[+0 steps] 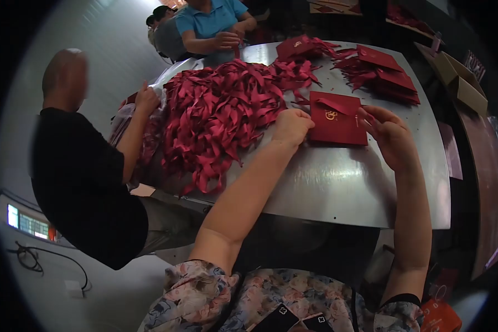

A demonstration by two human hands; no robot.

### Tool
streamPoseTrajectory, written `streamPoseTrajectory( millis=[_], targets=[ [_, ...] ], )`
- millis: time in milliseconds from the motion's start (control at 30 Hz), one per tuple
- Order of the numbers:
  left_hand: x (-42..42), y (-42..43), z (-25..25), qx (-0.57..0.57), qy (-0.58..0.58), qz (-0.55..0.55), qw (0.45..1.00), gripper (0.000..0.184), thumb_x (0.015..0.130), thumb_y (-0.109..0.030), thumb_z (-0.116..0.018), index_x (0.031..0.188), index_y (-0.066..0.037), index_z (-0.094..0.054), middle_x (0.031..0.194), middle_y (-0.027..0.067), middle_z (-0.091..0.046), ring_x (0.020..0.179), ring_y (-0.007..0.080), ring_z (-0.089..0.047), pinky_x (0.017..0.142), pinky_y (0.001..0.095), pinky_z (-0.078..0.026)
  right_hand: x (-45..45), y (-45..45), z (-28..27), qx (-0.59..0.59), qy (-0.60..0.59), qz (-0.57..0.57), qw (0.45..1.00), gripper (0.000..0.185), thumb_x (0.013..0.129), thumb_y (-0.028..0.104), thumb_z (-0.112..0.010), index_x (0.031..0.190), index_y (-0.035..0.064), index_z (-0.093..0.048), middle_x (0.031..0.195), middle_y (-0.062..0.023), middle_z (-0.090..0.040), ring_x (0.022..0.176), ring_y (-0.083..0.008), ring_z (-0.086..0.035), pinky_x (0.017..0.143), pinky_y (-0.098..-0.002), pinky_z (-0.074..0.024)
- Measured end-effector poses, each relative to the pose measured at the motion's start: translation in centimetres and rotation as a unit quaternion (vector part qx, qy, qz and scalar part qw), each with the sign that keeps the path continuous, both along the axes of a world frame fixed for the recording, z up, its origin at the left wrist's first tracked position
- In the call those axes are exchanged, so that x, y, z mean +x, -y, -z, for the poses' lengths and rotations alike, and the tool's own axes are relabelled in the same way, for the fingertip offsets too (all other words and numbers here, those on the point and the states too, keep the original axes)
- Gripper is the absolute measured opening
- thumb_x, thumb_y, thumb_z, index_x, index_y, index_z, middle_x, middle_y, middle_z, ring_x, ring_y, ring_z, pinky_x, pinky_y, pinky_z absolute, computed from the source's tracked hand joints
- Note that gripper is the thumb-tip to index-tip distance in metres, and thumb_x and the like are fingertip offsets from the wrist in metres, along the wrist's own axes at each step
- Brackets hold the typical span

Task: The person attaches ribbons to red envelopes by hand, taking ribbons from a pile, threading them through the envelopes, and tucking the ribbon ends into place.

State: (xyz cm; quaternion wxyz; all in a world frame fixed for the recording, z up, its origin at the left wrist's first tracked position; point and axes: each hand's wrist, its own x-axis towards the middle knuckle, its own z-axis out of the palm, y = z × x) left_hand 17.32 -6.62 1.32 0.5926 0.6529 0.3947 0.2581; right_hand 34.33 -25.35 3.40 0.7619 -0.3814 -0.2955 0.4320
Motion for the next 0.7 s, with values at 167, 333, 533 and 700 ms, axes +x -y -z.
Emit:
streamPoseTrajectory(
  millis=[167,333,533,700],
  targets=[
    [0.2,-0.4,0.3,-0.063,0.034,0.047,0.996,0.010,0.074,-0.002,-0.073,0.083,-0.001,-0.069,0.072,0.0034,-0.065,0.056,0.0113,-0.055,0.049,0.0265,-0.042,-0.5,-0.4,0.1,-0.091,0.160,0.056,0.981,0.028,0.090,0.004,-0.056,0.115,-0.0060,-0.062,0.110,-0.0142,-0.067,0.105,-0.0179,-0.065,0.094,-0.0313,-0.0513],
    [-0.6,-0.3,0.0,-0.077,0.025,0.100,0.992,0.020,0.080,-0.006,-0.072,0.100,-0.003,-0.069,0.086,0.0026,-0.068,0.071,0.0113,-0.060,0.060,0.0249,-0.045,-1.2,-0.8,0.6,-0.169,0.372,0.171,0.897,0.017,0.093,0.013,-0.065,0.102,-0.0016,-0.066,0.096,-0.0028,-0.061,0.071,-0.0097,-0.059,0.066,-0.0243,-0.0490],
    [-1.6,0.3,-0.7,-0.059,0.028,0.131,0.989,0.025,0.083,-0.004,-0.069,0.108,-0.003,-0.067,0.093,0.0011,-0.068,0.079,0.0097,-0.061,0.063,0.0232,-0.046,-2.6,-0.9,0.1,-0.162,0.529,0.312,0.773,0.014,0.085,0.014,-0.071,0.094,0.0045,-0.074,0.109,-0.0078,-0.062,0.086,-0.0232,-0.065,0.075,-0.0326,-0.0514],
    [-1.6,0.6,-0.8,-0.054,0.030,0.154,0.986,0.025,0.082,-0.003,-0.069,0.107,-0.002,-0.066,0.092,0.0010,-0.067,0.077,0.0090,-0.061,0.062,0.0225,-0.045,-3.5,-1.0,-0.1,-0.131,0.549,0.345,0.750,0.012,0.085,0.014,-0.070,0.092,0.0044,-0.073,0.110,-0.0076,-0.062,0.083,-0.0226,-0.065,0.074,-0.0329,-0.0516]
  ],
)
